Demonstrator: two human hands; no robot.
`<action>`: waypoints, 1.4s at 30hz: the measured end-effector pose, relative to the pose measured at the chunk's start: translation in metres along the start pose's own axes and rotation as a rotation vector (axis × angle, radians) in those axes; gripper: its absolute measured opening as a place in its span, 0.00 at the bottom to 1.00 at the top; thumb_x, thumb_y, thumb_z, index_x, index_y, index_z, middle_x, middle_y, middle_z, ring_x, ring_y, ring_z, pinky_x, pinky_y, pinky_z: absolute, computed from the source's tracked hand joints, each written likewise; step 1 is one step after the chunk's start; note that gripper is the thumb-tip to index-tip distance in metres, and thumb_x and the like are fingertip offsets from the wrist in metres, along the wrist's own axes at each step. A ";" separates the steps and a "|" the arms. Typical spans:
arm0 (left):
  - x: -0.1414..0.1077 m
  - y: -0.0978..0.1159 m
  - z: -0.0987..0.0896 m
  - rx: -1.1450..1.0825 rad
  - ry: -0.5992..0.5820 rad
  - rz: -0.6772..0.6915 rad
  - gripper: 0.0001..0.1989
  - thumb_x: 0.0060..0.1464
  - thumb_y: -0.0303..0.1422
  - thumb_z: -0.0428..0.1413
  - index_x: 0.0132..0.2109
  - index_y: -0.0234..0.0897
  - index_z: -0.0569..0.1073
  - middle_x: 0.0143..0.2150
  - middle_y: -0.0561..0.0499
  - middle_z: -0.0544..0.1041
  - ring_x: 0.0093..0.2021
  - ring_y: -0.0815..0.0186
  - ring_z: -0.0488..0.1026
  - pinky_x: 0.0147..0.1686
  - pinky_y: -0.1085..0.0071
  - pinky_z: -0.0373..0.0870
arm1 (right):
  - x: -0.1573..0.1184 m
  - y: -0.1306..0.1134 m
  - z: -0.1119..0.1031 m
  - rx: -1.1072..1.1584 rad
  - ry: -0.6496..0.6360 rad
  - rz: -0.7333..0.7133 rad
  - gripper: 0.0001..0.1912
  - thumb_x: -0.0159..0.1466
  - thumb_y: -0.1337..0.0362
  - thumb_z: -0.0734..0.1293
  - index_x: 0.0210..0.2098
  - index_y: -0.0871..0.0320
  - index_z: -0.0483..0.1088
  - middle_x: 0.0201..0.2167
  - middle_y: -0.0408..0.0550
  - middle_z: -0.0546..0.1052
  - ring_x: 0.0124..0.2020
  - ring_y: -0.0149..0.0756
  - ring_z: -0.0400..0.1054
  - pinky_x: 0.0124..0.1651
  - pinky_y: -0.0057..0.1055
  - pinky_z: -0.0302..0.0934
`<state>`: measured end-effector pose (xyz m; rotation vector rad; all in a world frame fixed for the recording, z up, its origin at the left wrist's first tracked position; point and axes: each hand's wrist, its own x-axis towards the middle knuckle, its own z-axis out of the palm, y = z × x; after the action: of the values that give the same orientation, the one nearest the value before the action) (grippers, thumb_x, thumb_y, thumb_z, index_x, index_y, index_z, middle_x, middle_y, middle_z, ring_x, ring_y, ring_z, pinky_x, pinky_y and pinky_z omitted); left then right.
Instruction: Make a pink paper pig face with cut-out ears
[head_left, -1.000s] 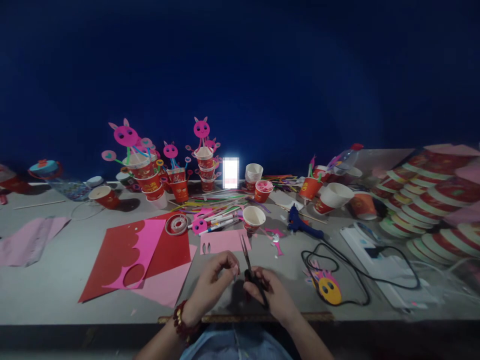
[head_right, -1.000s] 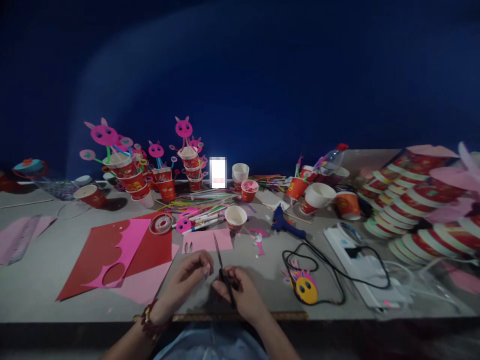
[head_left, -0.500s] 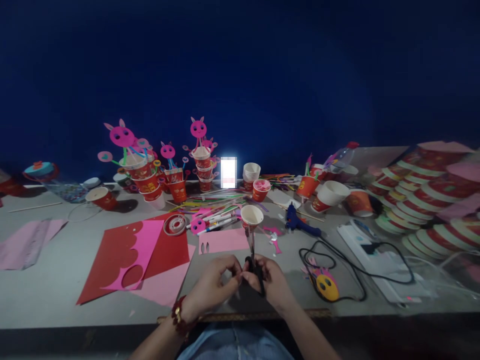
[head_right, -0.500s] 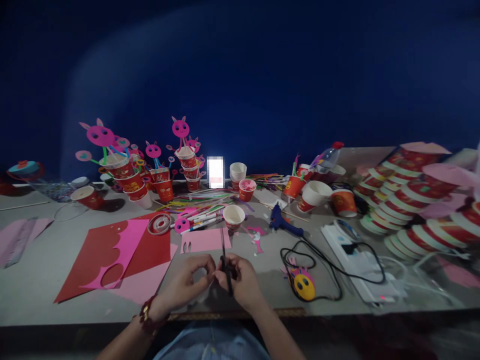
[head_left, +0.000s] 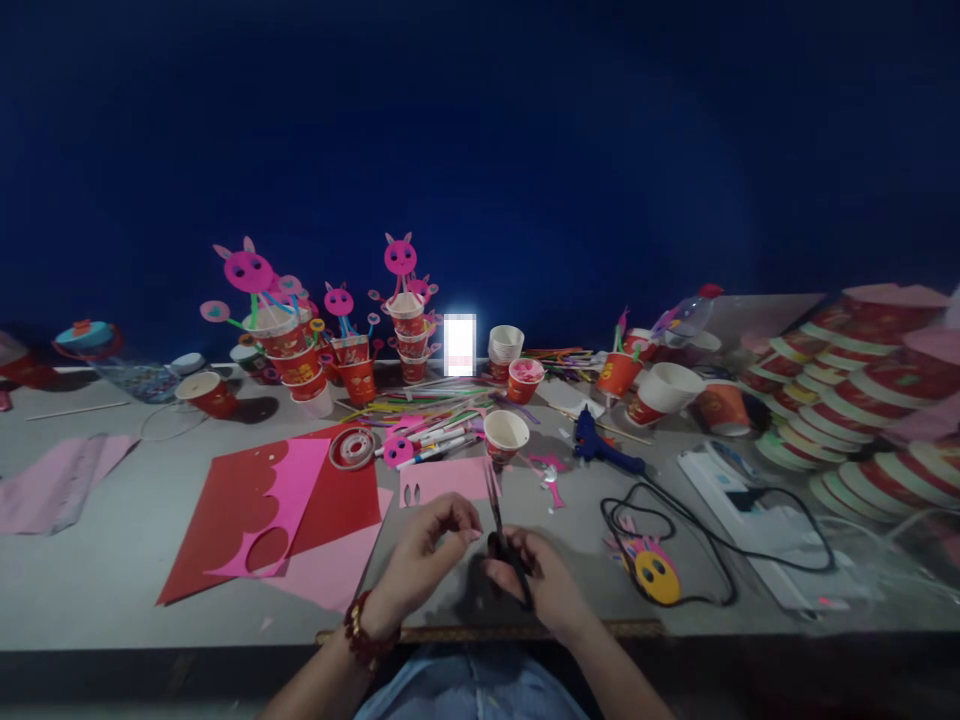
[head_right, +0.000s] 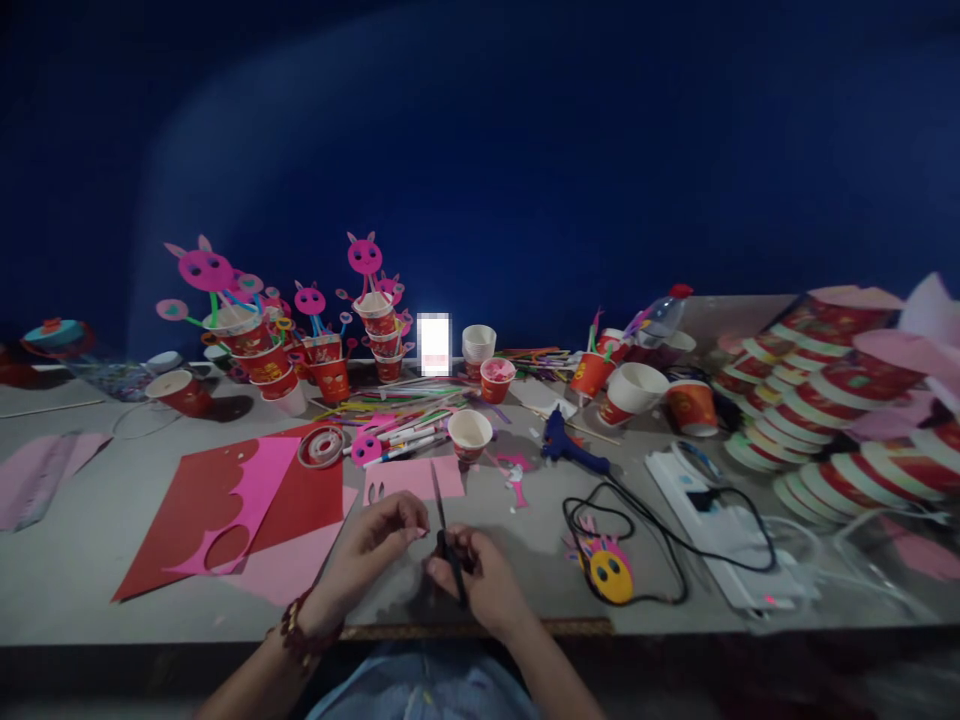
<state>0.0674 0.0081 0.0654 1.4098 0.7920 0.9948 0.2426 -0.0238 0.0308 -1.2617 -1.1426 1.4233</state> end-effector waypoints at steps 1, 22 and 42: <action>0.001 0.001 -0.001 -0.044 0.000 0.004 0.10 0.59 0.34 0.57 0.32 0.36 0.66 0.34 0.49 0.72 0.37 0.64 0.69 0.39 0.70 0.64 | -0.002 0.001 -0.001 0.009 -0.061 0.060 0.24 0.47 0.45 0.77 0.28 0.55 0.66 0.25 0.41 0.72 0.25 0.35 0.69 0.28 0.30 0.67; 0.002 -0.001 -0.013 -0.105 -0.032 -0.043 0.12 0.59 0.38 0.59 0.33 0.35 0.69 0.33 0.49 0.72 0.35 0.65 0.68 0.37 0.70 0.63 | -0.011 0.003 -0.009 -0.085 -0.355 0.273 0.17 0.54 0.53 0.70 0.25 0.54 0.58 0.13 0.32 0.66 0.15 0.25 0.58 0.21 0.24 0.48; 0.008 0.007 -0.022 0.060 -0.001 -0.021 0.10 0.60 0.36 0.57 0.33 0.36 0.69 0.33 0.51 0.71 0.34 0.66 0.68 0.37 0.71 0.64 | -0.007 0.004 -0.016 -0.022 -0.122 0.108 0.24 0.51 0.43 0.74 0.27 0.54 0.64 0.18 0.37 0.69 0.17 0.32 0.65 0.25 0.30 0.62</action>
<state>0.0503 0.0236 0.0723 1.4499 0.8402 0.9605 0.2589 -0.0306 0.0270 -1.2829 -1.1891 1.5898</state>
